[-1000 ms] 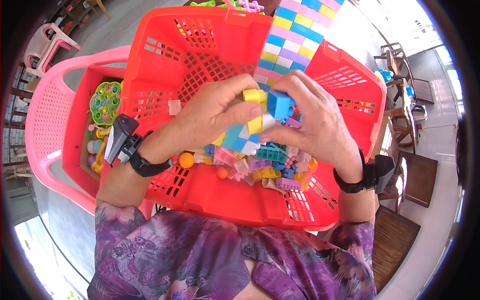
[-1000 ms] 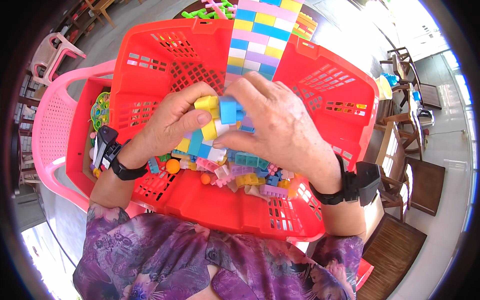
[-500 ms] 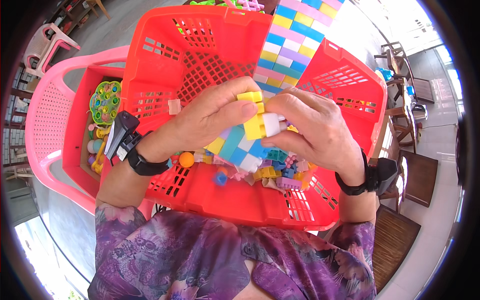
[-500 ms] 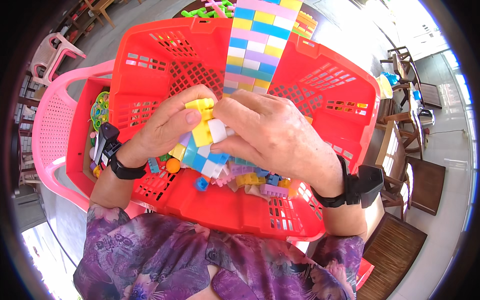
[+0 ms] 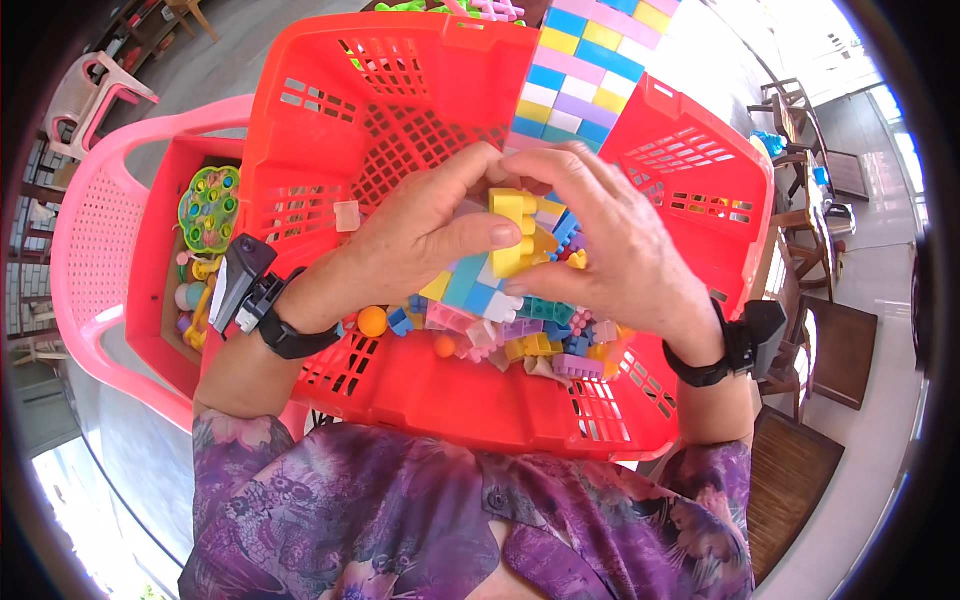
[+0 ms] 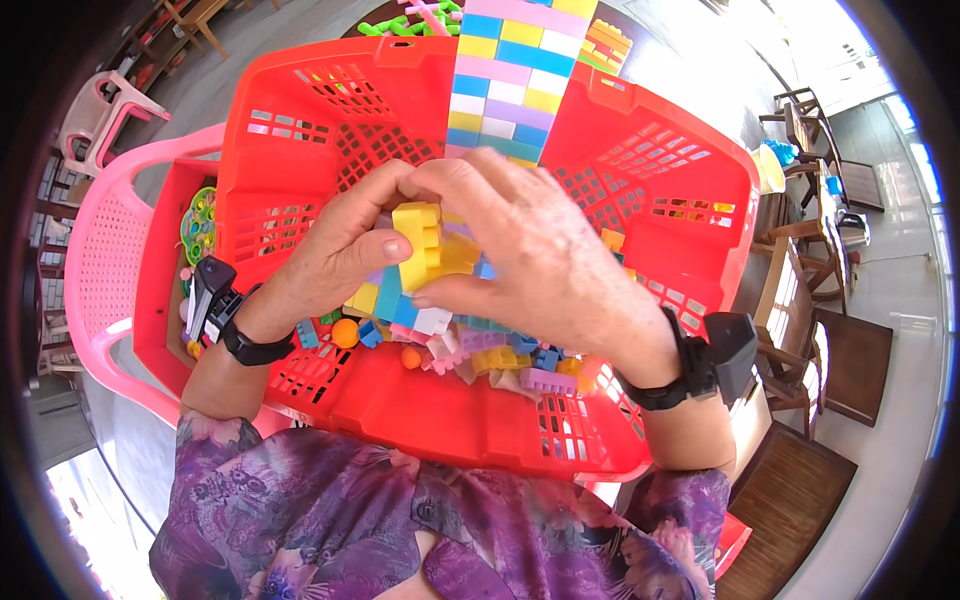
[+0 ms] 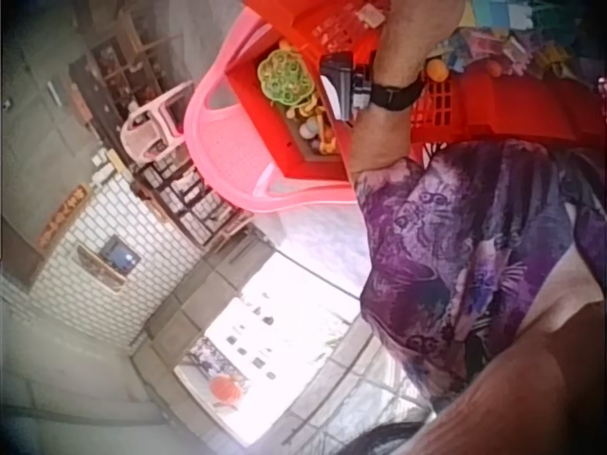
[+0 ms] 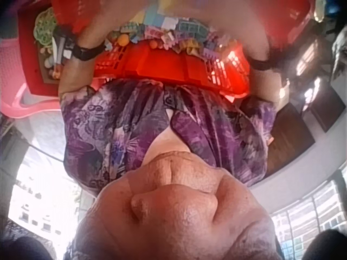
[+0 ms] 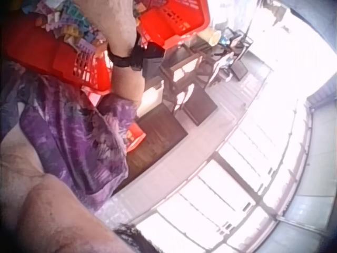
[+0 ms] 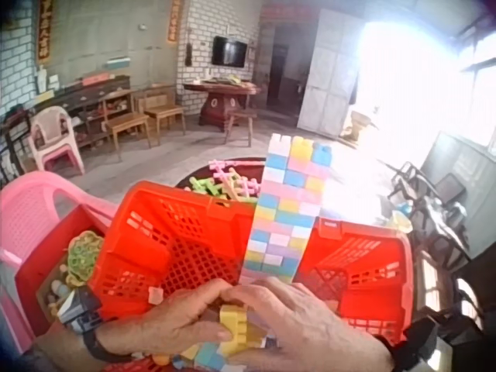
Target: Assembling and stacking colorful plastic blocks into a tower from a red basket.
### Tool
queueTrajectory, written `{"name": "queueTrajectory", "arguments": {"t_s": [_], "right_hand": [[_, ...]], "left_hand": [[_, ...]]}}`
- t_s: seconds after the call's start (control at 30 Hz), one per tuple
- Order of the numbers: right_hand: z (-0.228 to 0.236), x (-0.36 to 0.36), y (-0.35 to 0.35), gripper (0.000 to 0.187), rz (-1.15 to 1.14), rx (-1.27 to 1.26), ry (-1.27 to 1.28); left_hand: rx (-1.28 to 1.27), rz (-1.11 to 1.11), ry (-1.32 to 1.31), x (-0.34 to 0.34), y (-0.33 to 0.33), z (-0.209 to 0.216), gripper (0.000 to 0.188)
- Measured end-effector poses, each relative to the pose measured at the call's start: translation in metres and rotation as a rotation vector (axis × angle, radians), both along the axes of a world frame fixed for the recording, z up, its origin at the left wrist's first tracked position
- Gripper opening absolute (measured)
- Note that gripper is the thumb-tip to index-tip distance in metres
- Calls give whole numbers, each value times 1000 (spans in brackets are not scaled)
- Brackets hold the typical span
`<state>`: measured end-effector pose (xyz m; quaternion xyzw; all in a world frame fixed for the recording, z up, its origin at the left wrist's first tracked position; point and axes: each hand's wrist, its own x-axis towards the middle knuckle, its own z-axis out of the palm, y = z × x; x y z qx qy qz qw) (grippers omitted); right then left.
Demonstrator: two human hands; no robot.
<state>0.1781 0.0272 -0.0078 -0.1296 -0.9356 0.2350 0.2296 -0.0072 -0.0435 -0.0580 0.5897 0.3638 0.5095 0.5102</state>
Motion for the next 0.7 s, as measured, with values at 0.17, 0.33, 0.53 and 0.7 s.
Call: {"name": "queueTrajectory", "arguments": {"t_s": [0.17, 0.33, 0.53, 0.7], "right_hand": [[5, 2, 2, 53, -64, -59, 60], [8, 10, 12, 52, -221, -182, 190], [2, 6, 8, 35, -77, -143, 56], [8, 3, 0, 24, -71, -263, -5]], "left_hand": [[-5, -26, 82, -7, 3, 4, 47], [-108, 90, 106, -14, 2, 11, 59], [28, 208, 87, -10, -2, 16, 60], [-84, 75, 30, -3, -5, 14, 51]]}}
